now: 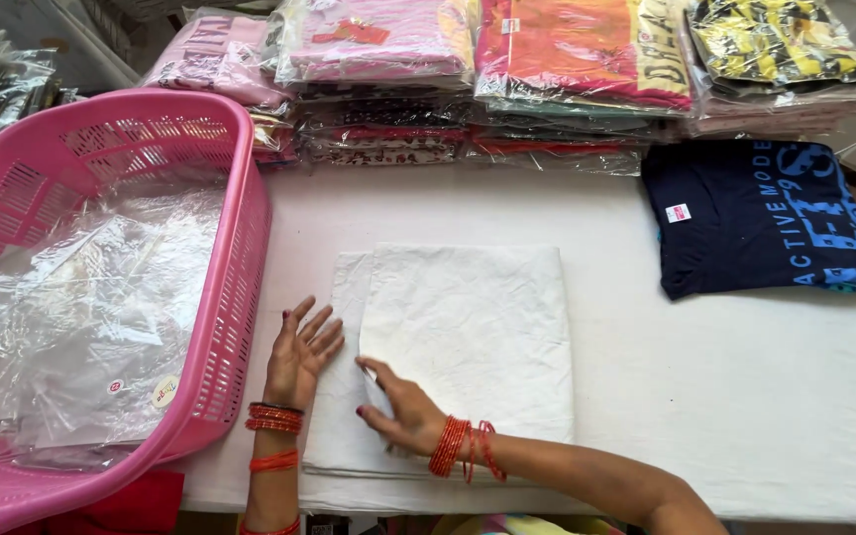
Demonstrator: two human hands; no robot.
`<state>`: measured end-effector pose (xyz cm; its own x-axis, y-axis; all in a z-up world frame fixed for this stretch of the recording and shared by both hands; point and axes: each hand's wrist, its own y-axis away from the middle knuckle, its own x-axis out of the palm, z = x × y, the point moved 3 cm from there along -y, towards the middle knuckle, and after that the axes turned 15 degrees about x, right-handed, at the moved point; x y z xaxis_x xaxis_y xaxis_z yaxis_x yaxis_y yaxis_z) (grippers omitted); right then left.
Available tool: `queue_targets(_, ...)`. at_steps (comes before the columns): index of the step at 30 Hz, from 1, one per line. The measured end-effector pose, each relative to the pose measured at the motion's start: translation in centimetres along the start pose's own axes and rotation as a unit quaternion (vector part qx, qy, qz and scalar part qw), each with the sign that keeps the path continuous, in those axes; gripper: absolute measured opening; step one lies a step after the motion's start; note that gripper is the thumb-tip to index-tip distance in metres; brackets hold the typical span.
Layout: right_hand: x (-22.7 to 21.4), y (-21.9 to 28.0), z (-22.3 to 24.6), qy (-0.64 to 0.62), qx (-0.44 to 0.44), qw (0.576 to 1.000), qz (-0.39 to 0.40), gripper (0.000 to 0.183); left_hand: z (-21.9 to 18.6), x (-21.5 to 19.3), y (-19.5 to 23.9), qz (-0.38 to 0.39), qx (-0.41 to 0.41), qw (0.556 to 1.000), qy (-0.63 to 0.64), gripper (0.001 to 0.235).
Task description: The person folds a white t-shirt on a table, places it into a clear plastic bag, and stacks it with other packaged clothes. They repeat this process for a dark blue t-shirt and a blue patterned cloth, folding each item and placing it into a plastic bag before stacking it.
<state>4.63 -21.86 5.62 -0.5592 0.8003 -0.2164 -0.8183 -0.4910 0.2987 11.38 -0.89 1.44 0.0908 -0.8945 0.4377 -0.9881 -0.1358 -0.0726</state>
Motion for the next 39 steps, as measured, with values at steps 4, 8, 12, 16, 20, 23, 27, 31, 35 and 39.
queue_targets(4,0.8,-0.1,-0.2,0.054,-0.084,0.995,0.000,0.067,1.1,-1.9,0.3,-0.009,-0.058,0.998,-0.025,0.066)
queue_targets(8,-0.1,0.8,2.7,0.042,-0.054,0.997,0.031,0.062,3.2,-1.5,-2.4,0.046,-0.109,0.985,-0.127,0.060)
queue_targets(12,-0.5,1.3,3.4,0.046,-0.055,0.997,0.034,0.058,3.9,2.2,-6.9,0.094,-0.168,0.932,-0.306,0.058)
queue_targets(16,-0.3,1.9,4.1,0.035,-0.055,0.997,0.036,0.050,4.6,5.0,-10.6,0.120,-0.106,0.925,-0.344,0.064)
queue_targets(20,-0.1,1.9,4.9,-0.011,-0.047,0.996,0.070,0.036,5.5,3.4,-13.4,0.181,0.071,0.934,-0.300,0.057)
queue_targets(23,2.0,0.7,2.8,0.027,-0.203,0.978,0.032,0.028,5.1,0.6,-13.0,0.183,0.141,0.903,-0.362,0.043)
queue_targets(27,3.5,0.7,1.7,0.007,-0.218,0.971,0.100,0.038,3.7,0.2,-10.8,0.170,0.122,0.893,-0.399,0.039)
queue_targets(31,1.1,2.9,1.9,0.051,-0.187,0.964,0.180,0.050,1.6,2.3,-9.6,0.127,-0.009,0.885,-0.449,0.041)
queue_targets(35,-4.5,4.9,0.0,0.244,-0.260,0.933,0.050,0.052,0.5,4.0,-9.4,0.133,0.047,0.808,-0.572,0.044)
queue_targets(39,-11.2,7.7,-2.6,0.344,-0.253,0.904,-0.014,0.063,1.3,9.7,-8.7,0.092,0.216,0.567,-0.790,0.063)
